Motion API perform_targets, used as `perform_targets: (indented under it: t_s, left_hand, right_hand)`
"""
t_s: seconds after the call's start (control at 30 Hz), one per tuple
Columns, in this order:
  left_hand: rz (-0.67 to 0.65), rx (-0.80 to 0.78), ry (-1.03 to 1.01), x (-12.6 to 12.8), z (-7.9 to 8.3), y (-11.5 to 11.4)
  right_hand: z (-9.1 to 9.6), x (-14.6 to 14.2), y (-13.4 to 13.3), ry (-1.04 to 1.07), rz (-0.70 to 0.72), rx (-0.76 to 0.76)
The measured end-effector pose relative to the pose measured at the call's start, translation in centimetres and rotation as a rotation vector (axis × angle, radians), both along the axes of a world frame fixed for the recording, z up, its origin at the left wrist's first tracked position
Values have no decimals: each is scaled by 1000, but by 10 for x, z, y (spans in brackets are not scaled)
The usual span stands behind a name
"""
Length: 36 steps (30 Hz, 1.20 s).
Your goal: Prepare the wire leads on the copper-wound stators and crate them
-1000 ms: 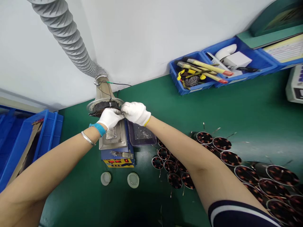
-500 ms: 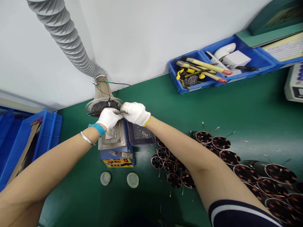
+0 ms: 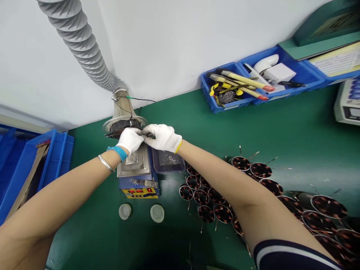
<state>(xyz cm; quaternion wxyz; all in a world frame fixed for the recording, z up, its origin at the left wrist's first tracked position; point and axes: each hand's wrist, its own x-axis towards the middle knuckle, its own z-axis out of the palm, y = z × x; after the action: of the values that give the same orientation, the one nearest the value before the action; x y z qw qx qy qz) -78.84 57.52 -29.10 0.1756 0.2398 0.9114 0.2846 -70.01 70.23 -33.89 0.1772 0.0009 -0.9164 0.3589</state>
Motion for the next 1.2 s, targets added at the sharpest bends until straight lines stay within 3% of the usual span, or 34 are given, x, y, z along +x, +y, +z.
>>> perform_targets:
  t_s: [0.13, 0.37, 0.47, 0.63, 0.77, 0.9, 1.0, 1.2]
  left_hand:
    - [-41, -37, 33, -2, -4, -1]
    - [-63, -193, 152, 4, 1, 4]
    - [-47, -279, 236, 9, 3, 8]
    - [-54, -427, 367, 19, 13, 9]
    - [-182, -476, 481, 27, 33, 0]
    - [-577, -515, 720, 34, 49, -4]
    - [-786, -592, 910, 37, 47, 5]
    - [-790, -544, 987, 38, 31, 26]
  right_hand:
    - [3, -1, 0, -73, -3, 31]
    - [6, 2, -6, -126, -88, 369]
    - [6, 6, -9, -98, -124, 401]
    - [4, 19, -14, -120, -225, 201]
    - [-3, 30, -15, -170, -289, -36]
    - [-7, 33, -14, -177, -283, -142]
    - [-4, 32, -16, -178, -292, -178]
    - [0, 35, -15, -144, -342, -265]
